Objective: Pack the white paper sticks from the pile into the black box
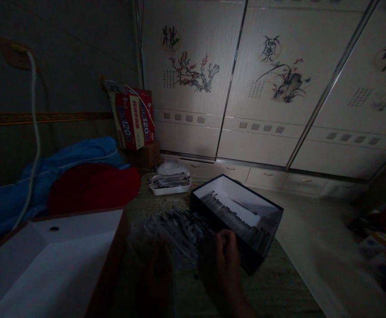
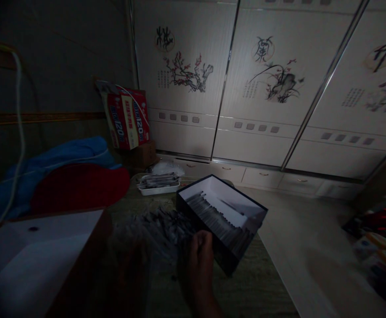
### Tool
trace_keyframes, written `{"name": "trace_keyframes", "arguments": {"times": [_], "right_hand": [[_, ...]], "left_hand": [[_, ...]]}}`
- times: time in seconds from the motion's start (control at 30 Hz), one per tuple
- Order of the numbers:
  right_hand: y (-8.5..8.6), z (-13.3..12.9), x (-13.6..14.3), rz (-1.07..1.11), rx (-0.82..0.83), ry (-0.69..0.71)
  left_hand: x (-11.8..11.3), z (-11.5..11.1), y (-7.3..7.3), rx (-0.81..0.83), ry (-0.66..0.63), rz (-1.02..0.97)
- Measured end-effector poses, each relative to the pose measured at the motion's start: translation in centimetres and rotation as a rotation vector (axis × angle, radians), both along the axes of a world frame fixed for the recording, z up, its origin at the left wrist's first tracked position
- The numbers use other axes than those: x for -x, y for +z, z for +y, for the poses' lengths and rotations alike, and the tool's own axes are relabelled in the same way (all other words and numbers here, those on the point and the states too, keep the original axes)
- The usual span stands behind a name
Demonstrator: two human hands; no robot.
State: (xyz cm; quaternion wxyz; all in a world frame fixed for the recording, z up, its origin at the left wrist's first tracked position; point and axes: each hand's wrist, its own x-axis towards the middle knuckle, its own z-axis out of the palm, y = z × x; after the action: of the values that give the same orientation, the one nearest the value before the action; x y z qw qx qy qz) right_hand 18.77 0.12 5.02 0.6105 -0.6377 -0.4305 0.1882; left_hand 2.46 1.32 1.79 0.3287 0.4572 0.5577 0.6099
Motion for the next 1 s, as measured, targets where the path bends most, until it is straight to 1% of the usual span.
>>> {"name": "trace_keyframes", "arguments": {"times": [0.1,0.17,0.27,0.37,0.43,0.53,0.63,0.7,0.83,0.9,1.0], "right_hand": [[-0.1,1.7,0.0,-0.188,0.019,0.000],[-0.5,2.4,-0.3,-0.246,0.047,0.001],[-1.1,2.7,-0.7,-0.309,0.101,0.025],[-1.1,2.7,-0.8,-0.402,0.174,0.058],[-0.7,3.2,-0.9,-0.476,0.232,0.090],[0.5,4.7,-1.0,-0.579,0.312,0.154],[1.9,6.4,-0.9,-0.657,0.365,0.234],[2.7,7.2,-0.5,-0.698,0.385,0.300],[3.8,7.7,1.3,-0.741,0.388,0.439],[4.0,7.6,2.4,-0.746,0.375,0.484],[3.9,7.4,4.0,-0.743,0.338,0.511]], "left_hand": [[0.3,0.5,-0.6,-0.032,-0.058,0.237],[0.5,0.8,-1.0,-0.072,-0.065,0.364],[0.7,0.9,-1.3,-0.125,-0.032,0.463],[0.7,0.7,-1.3,-0.202,0.006,0.544],[0.5,0.5,-1.2,-0.291,0.029,0.623],[0.3,0.1,-0.9,-0.439,0.062,0.757],[0.2,0.0,-0.9,-0.526,0.076,0.875],[0.4,0.0,-1.2,-0.538,0.097,0.915],[0.8,0.3,-1.8,-0.475,0.094,0.920],[1.1,0.4,-2.1,-0.440,0.085,0.912],[1.4,0.4,-2.4,-0.413,0.098,0.907]]}}
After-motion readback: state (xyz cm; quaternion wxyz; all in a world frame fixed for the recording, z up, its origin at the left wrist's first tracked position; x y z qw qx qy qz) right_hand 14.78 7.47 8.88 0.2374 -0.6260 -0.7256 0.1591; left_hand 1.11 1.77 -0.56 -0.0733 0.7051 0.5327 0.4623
